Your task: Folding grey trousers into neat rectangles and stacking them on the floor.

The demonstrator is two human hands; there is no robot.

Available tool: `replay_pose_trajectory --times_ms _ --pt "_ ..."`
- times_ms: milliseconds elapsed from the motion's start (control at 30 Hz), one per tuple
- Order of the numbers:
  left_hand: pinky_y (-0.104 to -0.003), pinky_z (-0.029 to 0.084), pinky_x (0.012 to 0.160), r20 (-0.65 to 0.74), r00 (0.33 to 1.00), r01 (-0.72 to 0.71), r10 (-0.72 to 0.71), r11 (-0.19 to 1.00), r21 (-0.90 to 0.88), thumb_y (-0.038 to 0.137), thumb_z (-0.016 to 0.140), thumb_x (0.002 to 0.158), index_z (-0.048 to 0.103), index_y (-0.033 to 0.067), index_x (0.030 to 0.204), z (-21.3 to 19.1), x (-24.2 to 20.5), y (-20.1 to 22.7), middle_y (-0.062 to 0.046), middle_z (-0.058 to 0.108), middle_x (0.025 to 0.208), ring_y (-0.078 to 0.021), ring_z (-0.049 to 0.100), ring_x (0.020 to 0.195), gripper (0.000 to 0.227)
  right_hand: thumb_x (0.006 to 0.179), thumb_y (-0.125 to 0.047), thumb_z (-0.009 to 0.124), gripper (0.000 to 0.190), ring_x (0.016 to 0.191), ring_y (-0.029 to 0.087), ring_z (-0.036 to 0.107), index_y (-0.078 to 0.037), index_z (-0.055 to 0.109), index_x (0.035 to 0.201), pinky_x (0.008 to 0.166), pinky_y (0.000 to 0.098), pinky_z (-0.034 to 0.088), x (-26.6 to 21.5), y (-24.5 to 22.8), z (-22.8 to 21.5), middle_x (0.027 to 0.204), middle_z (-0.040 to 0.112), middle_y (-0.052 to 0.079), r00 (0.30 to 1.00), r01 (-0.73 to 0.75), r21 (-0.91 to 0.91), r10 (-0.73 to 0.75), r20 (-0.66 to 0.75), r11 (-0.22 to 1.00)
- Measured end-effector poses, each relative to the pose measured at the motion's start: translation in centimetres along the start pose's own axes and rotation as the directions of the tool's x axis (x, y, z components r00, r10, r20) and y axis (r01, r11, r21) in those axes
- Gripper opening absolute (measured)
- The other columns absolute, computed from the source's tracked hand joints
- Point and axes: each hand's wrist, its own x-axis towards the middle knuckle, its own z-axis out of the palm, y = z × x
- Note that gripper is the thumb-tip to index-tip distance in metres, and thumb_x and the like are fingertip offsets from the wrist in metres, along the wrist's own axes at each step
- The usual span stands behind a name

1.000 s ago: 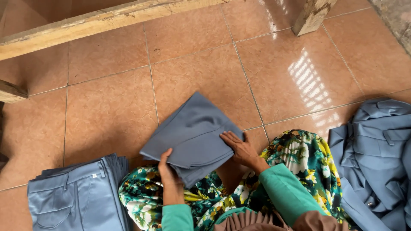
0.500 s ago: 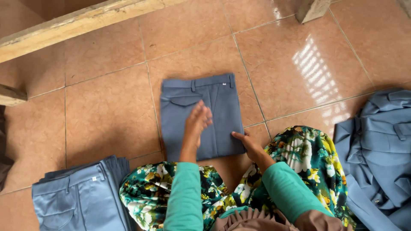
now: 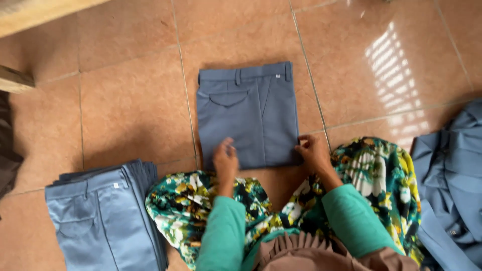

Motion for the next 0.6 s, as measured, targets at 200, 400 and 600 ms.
replay_pose_trajectory --times_ms 200,400,600 --pt "-0.046 0.042 0.111 -0.041 0.995 0.1 -0.092 0.948 0.303 0.022 0.068 0.091 0.059 0.0164 0.139 -6.5 5.3 -8.0 -0.016 0.062 0.137 -0.0355 0.052 0.133 0.049 0.077 -0.04 0.079 0.024 0.087 0.021 0.075 -0.037 0.08 0.101 0.08 0.0391 0.059 -0.9 1.3 -0.8 0.079 0.077 -0.008 0.998 0.039 -0.01 -0.038 0.057 0.999" --pt "-0.049 0.055 0.096 0.084 0.883 0.453 -0.462 0.885 0.104 0.029 0.055 0.103 0.056 0.0243 0.146 -9.0 4.2 -6.1 -0.013 0.065 0.133 -0.0326 0.061 0.125 0.043 0.074 -0.042 0.087 0.04 0.094 0.028 0.075 -0.023 0.08 0.108 0.081 0.0433 0.06 -2.5 -0.6 -1.1 0.094 0.078 0.005 0.988 -0.055 -0.016 0.056 0.143 0.998" --pt "-0.036 0.065 0.058 0.176 0.864 0.479 -0.473 0.878 0.007 0.018 0.067 0.091 0.068 0.0125 0.129 -9.3 5.0 -9.9 -0.014 0.075 0.106 -0.0212 0.075 0.065 0.038 0.07 -0.051 0.087 0.042 0.098 0.029 0.076 -0.025 0.081 0.102 0.084 0.0457 0.06 -3.4 -0.2 -1.3 0.095 0.08 0.003 0.973 -0.099 -0.176 0.132 0.191 0.979"
